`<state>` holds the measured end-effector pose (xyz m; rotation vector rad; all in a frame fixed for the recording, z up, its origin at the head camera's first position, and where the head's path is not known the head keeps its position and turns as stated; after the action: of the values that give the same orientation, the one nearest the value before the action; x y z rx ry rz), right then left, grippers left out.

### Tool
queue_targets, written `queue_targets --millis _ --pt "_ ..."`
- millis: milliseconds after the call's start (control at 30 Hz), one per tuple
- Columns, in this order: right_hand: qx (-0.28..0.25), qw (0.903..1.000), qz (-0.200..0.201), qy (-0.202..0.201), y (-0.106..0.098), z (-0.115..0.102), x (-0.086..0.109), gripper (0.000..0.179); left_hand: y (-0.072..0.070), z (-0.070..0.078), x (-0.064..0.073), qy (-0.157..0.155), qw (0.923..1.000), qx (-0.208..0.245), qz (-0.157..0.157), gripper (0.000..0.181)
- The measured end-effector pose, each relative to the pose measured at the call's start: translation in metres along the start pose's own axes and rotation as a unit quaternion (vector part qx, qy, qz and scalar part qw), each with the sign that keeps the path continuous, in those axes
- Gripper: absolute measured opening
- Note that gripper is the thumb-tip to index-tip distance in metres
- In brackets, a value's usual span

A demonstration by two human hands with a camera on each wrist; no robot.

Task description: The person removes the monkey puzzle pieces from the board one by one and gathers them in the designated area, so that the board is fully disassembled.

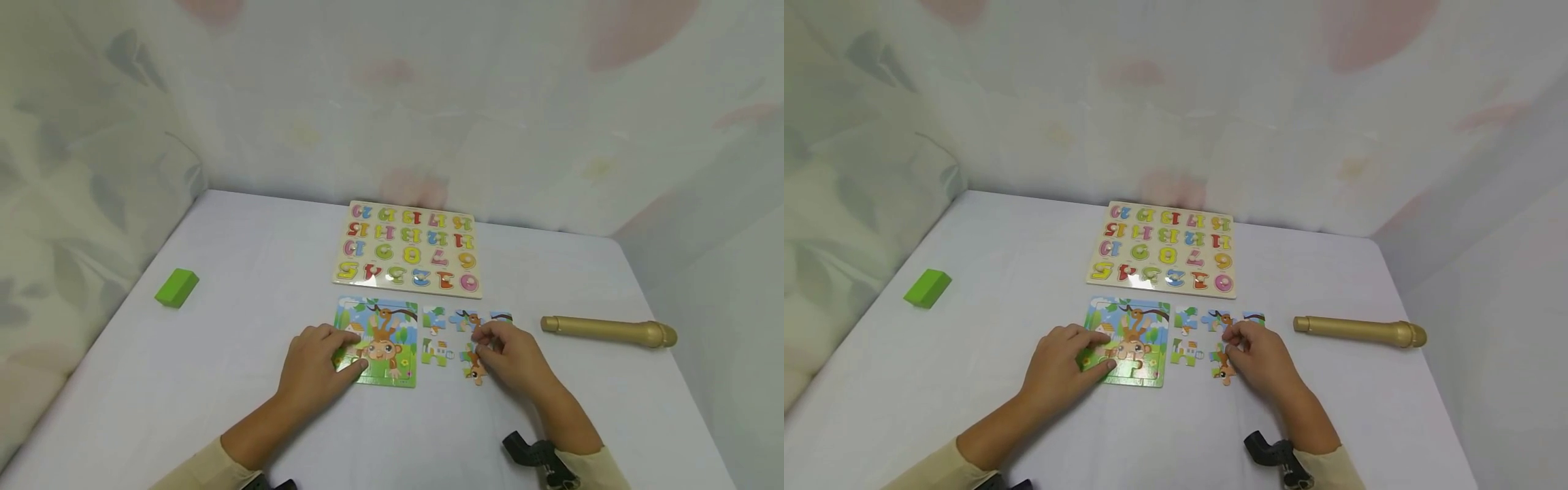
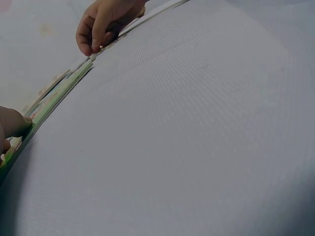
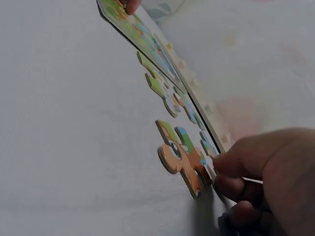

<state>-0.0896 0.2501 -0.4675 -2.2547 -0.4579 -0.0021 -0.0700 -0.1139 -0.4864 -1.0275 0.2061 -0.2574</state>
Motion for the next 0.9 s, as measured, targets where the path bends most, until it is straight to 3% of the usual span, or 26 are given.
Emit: queue_targets --millis 267,667,900 --pt "0.014 0.9996 -0.018 -0.019 0.000 0.000 0.002 0.020 0.000 0.001 0.000 -0.002 1.0000 -0.003 0.001 0.039" --pt "0.046 0.9986 0.017 0.018 0.007 -0.003 -0.003 0.012 -0.001 0.001 0.000 -0.003 1.0000 -0.003 -0.004 0.039" --pt "0.044 0.9979 0.042 0.020 0.011 -0.001 -0.002 0.013 0.001 0.000 0.002 0.021 0.9996 0.000 0.018 0.032"
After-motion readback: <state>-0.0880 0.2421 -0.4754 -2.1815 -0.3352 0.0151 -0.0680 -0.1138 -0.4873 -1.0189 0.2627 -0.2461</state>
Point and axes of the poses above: each hand's wrist, its own x-axis away from the middle knuckle, its own y-axis out of the palm, z = x × y, the point moved 1 cm from there along -x, towards the middle knuckle, and after that the axes turned 14 degrees about -z, right-handed, at the moved point
